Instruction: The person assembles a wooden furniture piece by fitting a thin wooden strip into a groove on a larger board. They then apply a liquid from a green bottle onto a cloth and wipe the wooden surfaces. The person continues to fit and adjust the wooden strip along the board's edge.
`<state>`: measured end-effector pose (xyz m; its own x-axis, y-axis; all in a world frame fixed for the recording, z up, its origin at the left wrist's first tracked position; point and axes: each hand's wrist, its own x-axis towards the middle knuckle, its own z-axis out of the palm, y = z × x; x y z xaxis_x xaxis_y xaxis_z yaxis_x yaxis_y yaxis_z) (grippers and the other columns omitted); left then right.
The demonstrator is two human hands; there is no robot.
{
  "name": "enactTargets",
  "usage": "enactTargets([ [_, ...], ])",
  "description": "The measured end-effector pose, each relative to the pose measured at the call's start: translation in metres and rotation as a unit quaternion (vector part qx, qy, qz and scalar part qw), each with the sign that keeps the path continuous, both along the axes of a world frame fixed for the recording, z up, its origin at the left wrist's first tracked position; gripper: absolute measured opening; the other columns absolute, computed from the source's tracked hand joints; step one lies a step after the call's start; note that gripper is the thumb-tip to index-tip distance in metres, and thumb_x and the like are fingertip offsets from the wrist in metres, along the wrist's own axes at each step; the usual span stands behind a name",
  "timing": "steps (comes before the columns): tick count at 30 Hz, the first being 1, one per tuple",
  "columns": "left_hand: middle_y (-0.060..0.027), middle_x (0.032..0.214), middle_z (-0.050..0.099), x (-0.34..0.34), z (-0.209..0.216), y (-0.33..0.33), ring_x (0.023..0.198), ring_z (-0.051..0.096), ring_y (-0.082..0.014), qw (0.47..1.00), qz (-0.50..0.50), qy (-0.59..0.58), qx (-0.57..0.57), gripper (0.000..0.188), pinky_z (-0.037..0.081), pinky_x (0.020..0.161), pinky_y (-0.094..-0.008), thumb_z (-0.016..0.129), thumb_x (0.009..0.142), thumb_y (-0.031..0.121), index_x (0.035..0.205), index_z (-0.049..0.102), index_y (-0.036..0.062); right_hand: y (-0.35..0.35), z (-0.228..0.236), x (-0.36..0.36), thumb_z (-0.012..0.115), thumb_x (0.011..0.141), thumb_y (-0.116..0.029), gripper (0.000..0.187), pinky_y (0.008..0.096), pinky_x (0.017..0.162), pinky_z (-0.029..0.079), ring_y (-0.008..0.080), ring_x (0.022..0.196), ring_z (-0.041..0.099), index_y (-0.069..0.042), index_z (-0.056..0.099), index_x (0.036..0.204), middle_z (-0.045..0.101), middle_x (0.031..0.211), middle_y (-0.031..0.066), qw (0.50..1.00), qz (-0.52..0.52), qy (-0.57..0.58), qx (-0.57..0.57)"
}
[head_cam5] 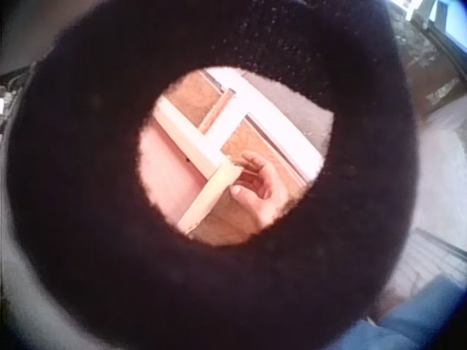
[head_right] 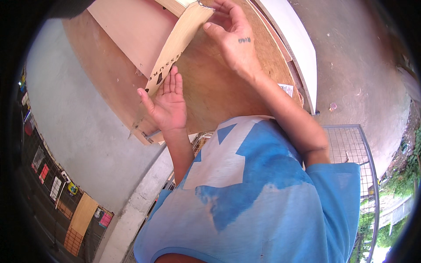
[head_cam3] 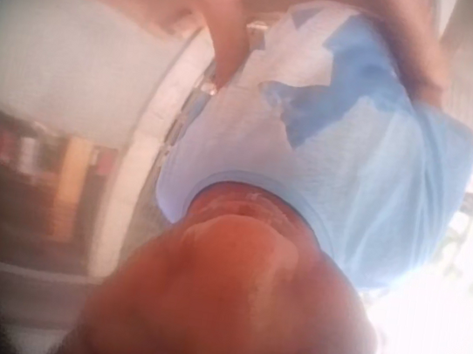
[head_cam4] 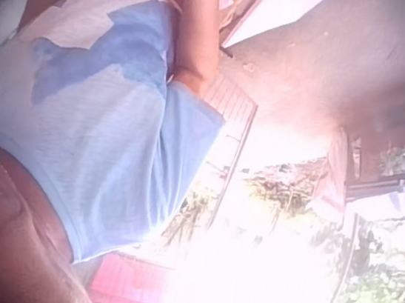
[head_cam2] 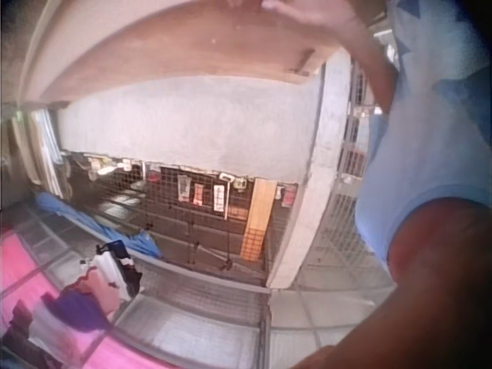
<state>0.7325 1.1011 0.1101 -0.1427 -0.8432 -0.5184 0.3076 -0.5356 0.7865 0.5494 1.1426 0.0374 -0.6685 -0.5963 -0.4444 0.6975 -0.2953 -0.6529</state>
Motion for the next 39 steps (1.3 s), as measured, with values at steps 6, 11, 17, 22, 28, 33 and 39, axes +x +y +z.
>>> enactTargets([
  [6,-0.0296,0.140,0.042,0.000,-0.001,-0.003,0.136,0.044,-0.0399,1.000,-0.012,0.009,-0.003,0.097,0.037,0.117,-0.0474,0.065,0.089,0.059,0.138,0.030,-0.0174,0.004,0.021,-0.019,0.063,0.093,-0.006,0.029,0.0299,0.090,0.049,0.0195,0.100,0.064,0.003,0.061,0.120,0.066,0.110,0.0092,0.976,0.072,0.207,0.001],
  [11,-0.0294,0.140,0.042,0.000,0.001,-0.003,0.136,0.043,-0.0398,1.000,-0.009,0.006,-0.002,0.099,0.037,0.117,-0.0475,0.065,0.089,0.059,0.138,0.028,-0.0186,-0.002,0.025,-0.027,0.062,0.094,-0.007,0.028,0.0295,0.090,0.049,0.0190,0.100,0.063,0.003,0.062,0.120,0.066,0.109,0.0085,0.964,0.098,0.248,-0.018],
  [17,-0.0299,0.140,0.042,0.000,0.002,-0.003,0.136,0.044,-0.0398,1.000,-0.014,0.002,-0.004,0.099,0.038,0.117,-0.0474,0.066,0.089,0.059,0.138,0.028,-0.0185,-0.004,0.025,-0.032,0.061,0.095,-0.008,0.026,0.0291,0.091,0.048,0.0183,0.101,0.063,0.003,0.063,0.119,0.066,0.107,0.0078,0.959,0.105,0.263,-0.025],
  [22,-0.0301,0.140,0.042,0.002,-0.001,-0.003,0.136,0.044,-0.0399,1.000,-0.010,0.010,0.001,0.099,0.038,0.117,-0.0472,0.067,0.089,0.059,0.138,0.029,-0.0183,-0.004,0.027,-0.032,0.060,0.097,-0.010,0.025,0.0288,0.092,0.047,0.0177,0.101,0.062,0.003,0.063,0.118,0.066,0.105,0.0071,0.958,0.102,0.267,-0.024],
  [28,-0.0300,0.140,0.042,0.002,0.001,-0.003,0.135,0.044,-0.0397,1.000,-0.009,0.010,-0.001,0.099,0.038,0.117,-0.0470,0.067,0.089,0.058,0.138,0.028,-0.0181,-0.011,0.030,-0.024,0.058,0.098,-0.011,0.025,0.0284,0.092,0.046,0.0170,0.102,0.061,0.003,0.064,0.118,0.066,0.104,0.0063,0.962,0.076,0.260,-0.023],
  [33,-0.0297,0.141,0.041,0.002,0.000,-0.004,0.136,0.043,-0.0397,1.000,-0.013,0.015,0.001,0.098,0.037,0.117,-0.0474,0.067,0.089,0.057,0.138,0.028,-0.0184,-0.016,0.031,-0.021,0.057,0.099,-0.012,0.024,0.0281,0.093,0.046,0.0164,0.102,0.061,0.002,0.064,0.117,0.066,0.102,0.0057,0.970,0.036,0.239,-0.021],
  [39,-0.0291,0.143,0.038,0.002,0.001,-0.002,0.139,0.039,-0.0403,0.999,0.003,0.031,0.014,0.098,0.036,0.118,-0.0472,0.067,0.090,0.056,0.139,0.027,-0.0180,-0.011,0.012,-0.029,0.054,0.102,-0.015,0.026,0.0276,0.093,0.045,0.0157,0.103,0.060,0.003,0.064,0.118,0.066,0.101,0.0052,0.978,-0.033,0.200,-0.040],
])
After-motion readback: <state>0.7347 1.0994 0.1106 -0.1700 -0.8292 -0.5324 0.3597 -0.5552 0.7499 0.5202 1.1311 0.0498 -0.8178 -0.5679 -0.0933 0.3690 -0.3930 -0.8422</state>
